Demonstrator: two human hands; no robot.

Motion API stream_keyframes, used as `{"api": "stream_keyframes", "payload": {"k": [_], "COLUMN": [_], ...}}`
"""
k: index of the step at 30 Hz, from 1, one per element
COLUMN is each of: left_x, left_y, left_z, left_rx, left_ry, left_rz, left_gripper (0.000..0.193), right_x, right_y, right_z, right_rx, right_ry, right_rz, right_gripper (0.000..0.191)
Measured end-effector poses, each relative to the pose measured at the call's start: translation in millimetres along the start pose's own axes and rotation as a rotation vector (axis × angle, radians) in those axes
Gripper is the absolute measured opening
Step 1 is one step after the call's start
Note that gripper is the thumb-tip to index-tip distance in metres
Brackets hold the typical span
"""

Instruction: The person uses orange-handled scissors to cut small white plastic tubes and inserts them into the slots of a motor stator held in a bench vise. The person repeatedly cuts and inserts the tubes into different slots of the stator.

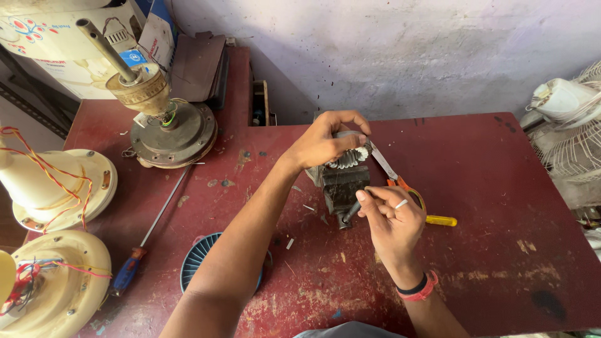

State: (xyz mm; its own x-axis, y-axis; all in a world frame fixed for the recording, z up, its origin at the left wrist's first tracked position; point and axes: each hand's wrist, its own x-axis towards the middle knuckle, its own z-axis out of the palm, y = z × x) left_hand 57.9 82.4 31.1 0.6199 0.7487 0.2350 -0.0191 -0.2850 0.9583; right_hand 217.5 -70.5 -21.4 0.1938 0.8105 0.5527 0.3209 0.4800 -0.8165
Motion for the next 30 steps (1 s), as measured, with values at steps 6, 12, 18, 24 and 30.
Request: {"api": "stream_keyframes", "payload": {"k": [6,12,18,24,30], "left_x": [0,0,0,0,0], "left_y": [-1,0,1,2,2], "left_z": [-1,0,0,0,0], "left_rx": [-0.003,0.006,0.016,0.034,0.033], "left_ry": [-0.007,-0.002,0.007,0.008,0.023], "left_rz": [0.015,-0.002,-0.017,-0.017,-0.022], "left_gripper": [0.018,0.018,0.018,0.018,0.017], "right_x": [-1,-3,-20,-38,-34], "right_y": [3,25,69,108,113], "right_z": [-2,-16,-48,-71,-65], "right_rx": [0.009,0.109,0.157,0.028,-0.006], "right_ry": [0.002,0.068,0.244,0.293,0.302], "right_rz": [0.011,0.042,0.267,0.615,0.508], "right_gripper": [0.014,0.015,0.019,0.022,0.018]}}
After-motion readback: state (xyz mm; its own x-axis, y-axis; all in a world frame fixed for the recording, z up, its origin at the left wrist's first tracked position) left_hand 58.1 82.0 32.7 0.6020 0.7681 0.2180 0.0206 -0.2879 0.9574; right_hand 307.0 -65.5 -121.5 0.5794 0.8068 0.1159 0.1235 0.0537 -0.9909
